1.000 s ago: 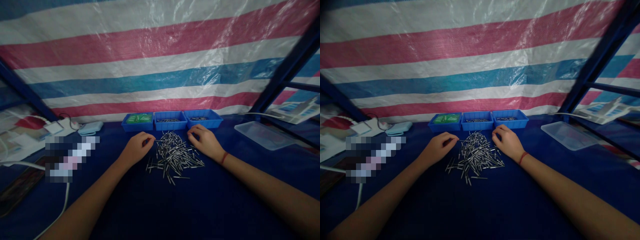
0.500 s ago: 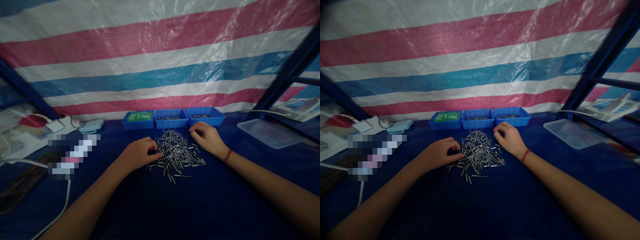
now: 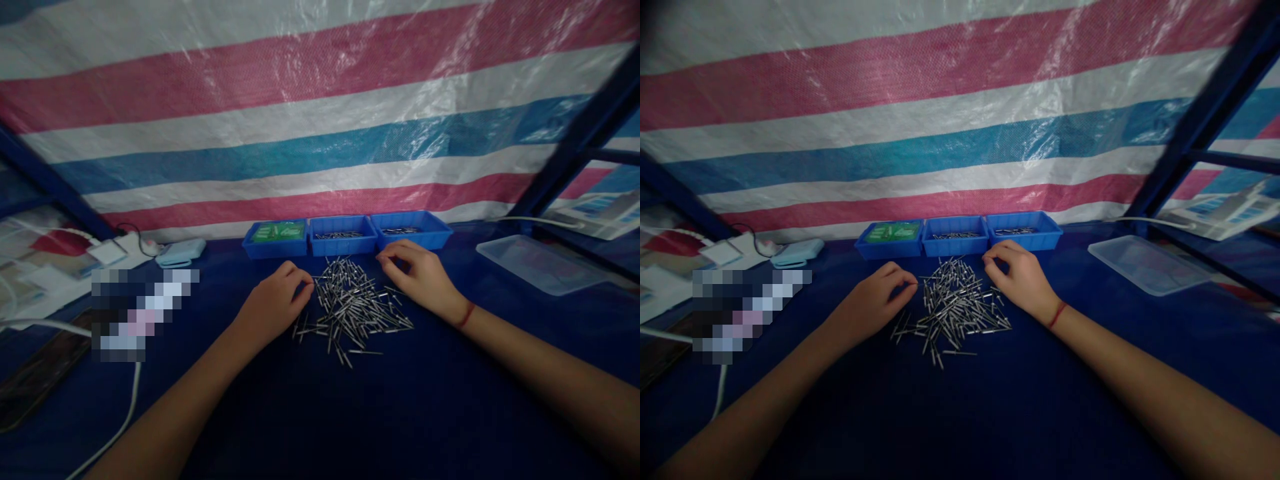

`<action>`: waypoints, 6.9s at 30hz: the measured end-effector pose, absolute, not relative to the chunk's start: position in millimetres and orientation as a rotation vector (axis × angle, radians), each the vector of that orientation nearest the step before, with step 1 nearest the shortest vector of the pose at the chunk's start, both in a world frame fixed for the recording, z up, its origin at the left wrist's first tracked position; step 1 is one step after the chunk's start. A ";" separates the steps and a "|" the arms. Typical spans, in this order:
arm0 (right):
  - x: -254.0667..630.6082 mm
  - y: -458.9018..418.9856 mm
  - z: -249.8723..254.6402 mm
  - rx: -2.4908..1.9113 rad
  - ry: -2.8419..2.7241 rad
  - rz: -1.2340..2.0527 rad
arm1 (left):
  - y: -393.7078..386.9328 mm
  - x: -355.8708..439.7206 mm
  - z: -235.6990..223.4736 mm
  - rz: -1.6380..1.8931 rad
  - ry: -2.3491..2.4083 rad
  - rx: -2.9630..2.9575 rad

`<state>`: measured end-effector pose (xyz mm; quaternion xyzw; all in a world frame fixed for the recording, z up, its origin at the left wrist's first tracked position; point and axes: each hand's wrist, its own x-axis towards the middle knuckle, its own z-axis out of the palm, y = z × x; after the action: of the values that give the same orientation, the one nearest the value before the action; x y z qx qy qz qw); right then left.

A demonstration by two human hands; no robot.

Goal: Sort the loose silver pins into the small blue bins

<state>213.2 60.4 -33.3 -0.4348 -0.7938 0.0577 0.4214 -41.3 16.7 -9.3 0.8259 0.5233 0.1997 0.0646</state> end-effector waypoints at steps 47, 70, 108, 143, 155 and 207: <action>172.3 5.9 -19.3 -0.811 -1.838 0.777 | -12.2 -11.8 -7.1 1.090 1.220 2.233; 266.5 107.0 -17.1 -1.586 -1.754 -0.328 | -6.2 -17.0 -14.2 0.865 1.363 2.297; 212.6 47.1 -15.7 -1.168 -2.192 0.111 | 23.2 -44.4 -20.9 0.359 1.700 2.444; 172.4 -0.2 -8.6 -0.794 -1.767 0.953 | -12.4 -4.3 -10.2 0.919 1.172 1.937; 168.7 3.9 -19.5 -0.857 -1.760 1.015 | -15.3 -5.3 -8.1 1.162 1.213 2.090; 212.8 47.1 -11.9 -1.310 -2.255 0.226 | 7.2 -38.4 -5.6 0.203 1.339 2.512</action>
<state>212.8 47.1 -11.9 -0.4834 -0.8320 0.0834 0.2592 -38.4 7.2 -5.6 0.8712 0.4643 0.0705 0.1432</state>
